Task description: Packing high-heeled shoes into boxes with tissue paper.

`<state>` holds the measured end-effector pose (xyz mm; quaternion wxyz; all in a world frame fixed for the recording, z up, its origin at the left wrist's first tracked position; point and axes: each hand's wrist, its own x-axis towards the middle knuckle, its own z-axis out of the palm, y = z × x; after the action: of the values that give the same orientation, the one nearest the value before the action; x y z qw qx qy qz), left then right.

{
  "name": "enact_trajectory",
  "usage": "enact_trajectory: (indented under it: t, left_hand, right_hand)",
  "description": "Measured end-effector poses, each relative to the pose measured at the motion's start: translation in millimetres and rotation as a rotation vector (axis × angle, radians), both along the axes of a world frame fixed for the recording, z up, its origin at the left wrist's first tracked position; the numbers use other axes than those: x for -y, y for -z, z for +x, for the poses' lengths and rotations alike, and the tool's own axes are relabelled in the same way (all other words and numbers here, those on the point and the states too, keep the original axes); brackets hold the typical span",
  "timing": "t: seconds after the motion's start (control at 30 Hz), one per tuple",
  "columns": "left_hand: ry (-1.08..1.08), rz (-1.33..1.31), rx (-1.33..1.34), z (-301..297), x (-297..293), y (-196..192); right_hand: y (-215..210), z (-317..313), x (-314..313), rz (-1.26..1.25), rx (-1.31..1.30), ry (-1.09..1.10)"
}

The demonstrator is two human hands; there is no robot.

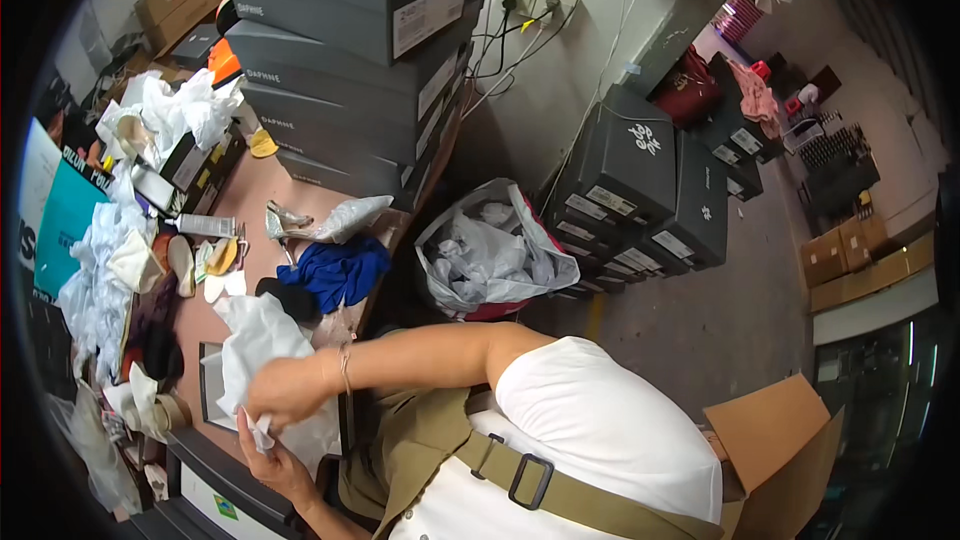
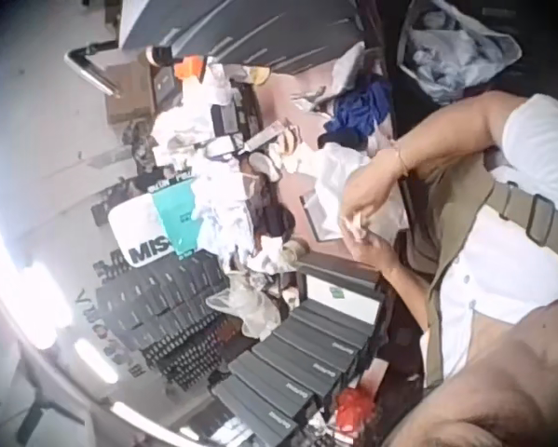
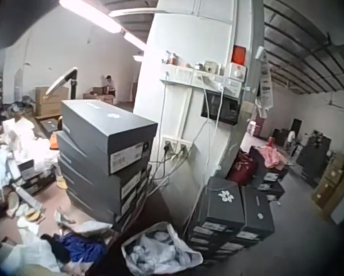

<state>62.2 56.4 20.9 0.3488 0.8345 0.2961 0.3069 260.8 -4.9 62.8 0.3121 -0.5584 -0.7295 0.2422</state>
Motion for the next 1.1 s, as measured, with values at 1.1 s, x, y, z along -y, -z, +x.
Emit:
enact_trajectory:
  t: [1.1]
  left_hand:
    - [-0.400,-0.574,0.738,-62.4,-10.3,-29.5]
  right_hand:
    - [124.1,257.2,54.0,-0.255,0.163,0.463]
